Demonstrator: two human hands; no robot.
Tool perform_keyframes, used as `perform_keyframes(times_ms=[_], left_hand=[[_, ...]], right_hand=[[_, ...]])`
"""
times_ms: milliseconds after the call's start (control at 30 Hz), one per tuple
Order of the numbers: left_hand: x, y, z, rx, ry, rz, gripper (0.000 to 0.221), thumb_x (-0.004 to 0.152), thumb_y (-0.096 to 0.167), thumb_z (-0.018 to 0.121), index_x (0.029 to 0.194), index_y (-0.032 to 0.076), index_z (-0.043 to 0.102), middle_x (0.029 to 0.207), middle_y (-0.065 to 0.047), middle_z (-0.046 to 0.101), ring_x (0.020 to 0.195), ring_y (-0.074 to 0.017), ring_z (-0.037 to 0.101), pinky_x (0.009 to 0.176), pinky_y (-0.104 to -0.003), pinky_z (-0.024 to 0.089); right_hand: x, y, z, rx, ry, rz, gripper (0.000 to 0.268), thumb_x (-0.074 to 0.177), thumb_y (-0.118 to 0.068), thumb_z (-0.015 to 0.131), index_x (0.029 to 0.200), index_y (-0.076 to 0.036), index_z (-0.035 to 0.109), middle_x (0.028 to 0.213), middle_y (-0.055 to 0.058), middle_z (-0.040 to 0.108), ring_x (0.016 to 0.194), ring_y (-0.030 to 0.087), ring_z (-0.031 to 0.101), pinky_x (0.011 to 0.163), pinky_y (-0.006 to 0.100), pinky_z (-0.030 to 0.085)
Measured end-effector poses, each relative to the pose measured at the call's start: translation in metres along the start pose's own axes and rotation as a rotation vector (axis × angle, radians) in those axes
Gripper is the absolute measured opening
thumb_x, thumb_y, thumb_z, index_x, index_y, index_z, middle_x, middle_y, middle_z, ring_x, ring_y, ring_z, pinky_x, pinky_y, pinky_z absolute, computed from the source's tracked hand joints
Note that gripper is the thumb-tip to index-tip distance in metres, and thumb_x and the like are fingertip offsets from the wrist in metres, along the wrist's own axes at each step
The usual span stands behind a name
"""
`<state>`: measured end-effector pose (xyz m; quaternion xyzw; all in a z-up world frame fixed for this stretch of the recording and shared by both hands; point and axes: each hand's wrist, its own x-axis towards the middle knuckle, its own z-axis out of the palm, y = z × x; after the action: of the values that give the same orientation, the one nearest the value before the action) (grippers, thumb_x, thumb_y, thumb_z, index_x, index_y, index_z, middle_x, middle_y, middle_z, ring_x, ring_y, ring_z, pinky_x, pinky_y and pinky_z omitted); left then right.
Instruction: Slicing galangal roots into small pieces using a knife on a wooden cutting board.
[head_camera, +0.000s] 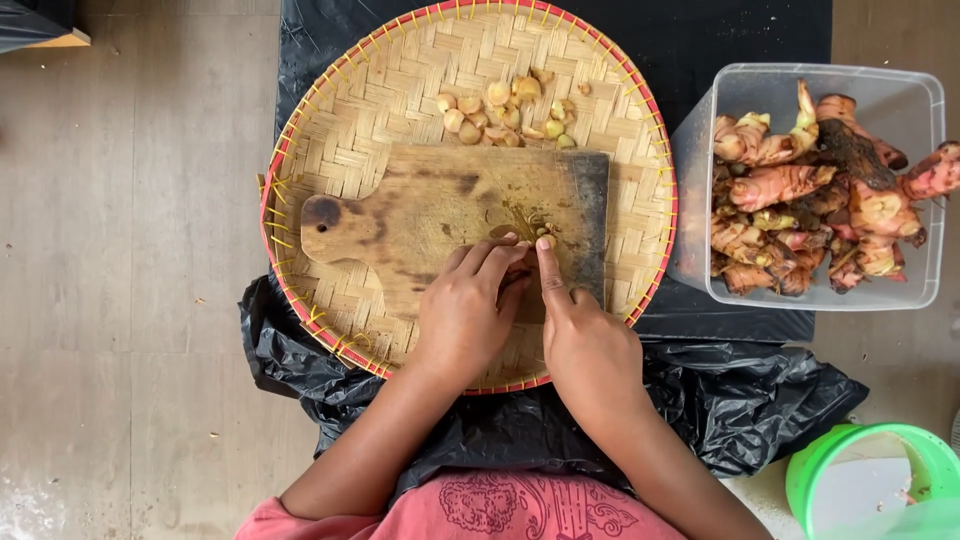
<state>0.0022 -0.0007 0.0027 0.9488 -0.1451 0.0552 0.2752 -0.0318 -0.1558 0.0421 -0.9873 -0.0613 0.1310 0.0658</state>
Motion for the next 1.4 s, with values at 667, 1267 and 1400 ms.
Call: perform_keyframes(times_ms=[667,1267,1400], left_hand=[[0.009,0.006,-0.013,-0.167,0.017,0.093,0.028,0.091,0.009,0.071,0.118,0.008,0.067,0.12,-0.008,0.068,0.102,-0.0335,0.06,0.086,-0.046,0.052],[0.005,0.002,0.0,-0.041,0.049,0.078,0.036,0.08,0.02,0.08,0.115,0.015,0.071,0.111,-0.003,0.069,0.106,-0.0266,0.066,0.084,-0.037,0.06],[0.01,0.006,-0.007,-0.021,0.048,0.126,0.033,0.083,0.016,0.079,0.115,0.012,0.073,0.11,-0.006,0.069,0.104,-0.0284,0.066,0.084,-0.037,0.06]], right_hand=[[-0.034,0.006,0.015,-0.394,0.386,0.002,0.022,0.107,-0.037,0.052,0.119,-0.019,0.058,0.062,-0.008,0.055,0.039,0.008,0.054,0.034,0.023,0.036],[-0.028,0.002,0.024,-0.391,0.349,0.031,0.027,0.104,-0.035,0.045,0.124,-0.021,0.055,0.062,-0.005,0.054,0.04,0.013,0.062,0.04,0.027,0.054],[-0.005,0.008,0.028,-0.218,0.261,-0.007,0.029,0.108,-0.029,0.045,0.129,-0.011,0.055,0.061,0.001,0.055,0.042,0.018,0.062,0.039,0.032,0.056]])
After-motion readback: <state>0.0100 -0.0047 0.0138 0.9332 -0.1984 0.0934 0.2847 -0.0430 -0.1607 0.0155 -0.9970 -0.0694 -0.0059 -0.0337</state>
